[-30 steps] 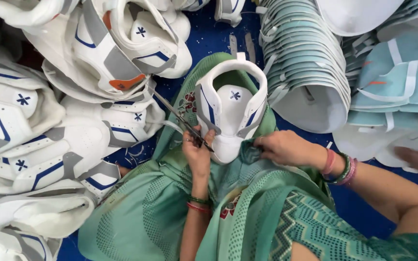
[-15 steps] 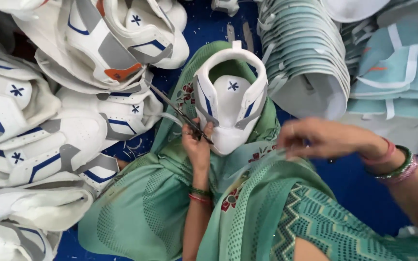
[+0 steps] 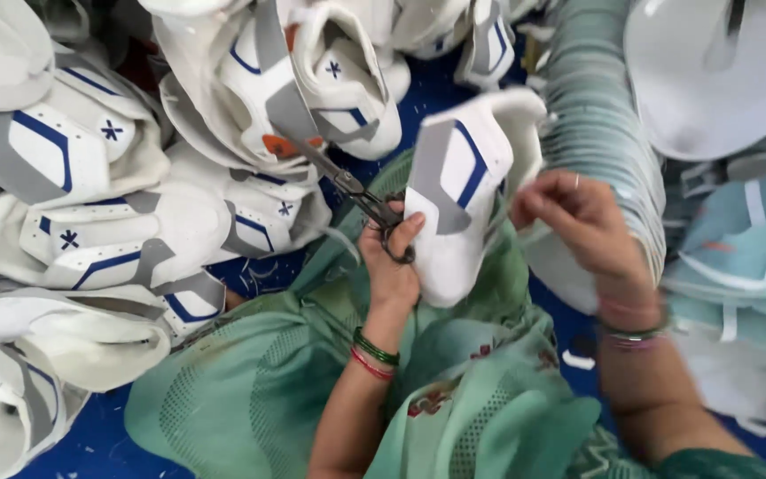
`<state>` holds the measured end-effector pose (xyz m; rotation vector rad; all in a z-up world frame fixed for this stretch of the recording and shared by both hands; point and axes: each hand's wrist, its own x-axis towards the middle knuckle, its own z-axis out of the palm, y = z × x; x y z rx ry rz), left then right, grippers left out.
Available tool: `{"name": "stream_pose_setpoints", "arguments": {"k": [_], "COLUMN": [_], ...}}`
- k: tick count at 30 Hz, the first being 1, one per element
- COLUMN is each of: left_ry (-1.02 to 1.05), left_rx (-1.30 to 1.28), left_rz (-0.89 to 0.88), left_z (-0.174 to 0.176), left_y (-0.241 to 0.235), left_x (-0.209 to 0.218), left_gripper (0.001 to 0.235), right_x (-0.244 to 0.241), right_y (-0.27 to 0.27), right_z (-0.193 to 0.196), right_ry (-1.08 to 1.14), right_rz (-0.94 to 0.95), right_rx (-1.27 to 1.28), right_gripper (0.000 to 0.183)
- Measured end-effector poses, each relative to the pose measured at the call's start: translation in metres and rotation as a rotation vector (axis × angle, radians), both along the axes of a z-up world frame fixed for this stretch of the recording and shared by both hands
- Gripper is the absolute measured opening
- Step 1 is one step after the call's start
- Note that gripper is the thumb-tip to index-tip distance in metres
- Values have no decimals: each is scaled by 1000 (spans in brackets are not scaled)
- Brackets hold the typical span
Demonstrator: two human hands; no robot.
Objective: Trimming excess material from shoe uppers using a pair of scissors.
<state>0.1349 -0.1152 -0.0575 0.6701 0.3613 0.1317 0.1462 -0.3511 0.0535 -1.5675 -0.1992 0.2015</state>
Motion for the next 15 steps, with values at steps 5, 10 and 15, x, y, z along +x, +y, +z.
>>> {"name": "stream_pose_setpoints", "arguments": {"k": [5, 10, 15], "left_ry": [61, 262, 90], "left_rx": [356, 707, 1108], "left_rz": [80, -104, -202], "left_z": [-58, -85, -10], "left_y": [-13, 6, 47], "left_x": [-18, -79, -91], "left_gripper": [28, 25, 50], "right_x": [34, 19, 18], "right_y": [27, 40, 51], "right_z": [-67, -56, -27], "right_ry": [-63, -413, -575], "right_rz": [-123, -59, 202], "right_rx": [-174, -478, -619], "right_gripper": [20, 23, 40]}}
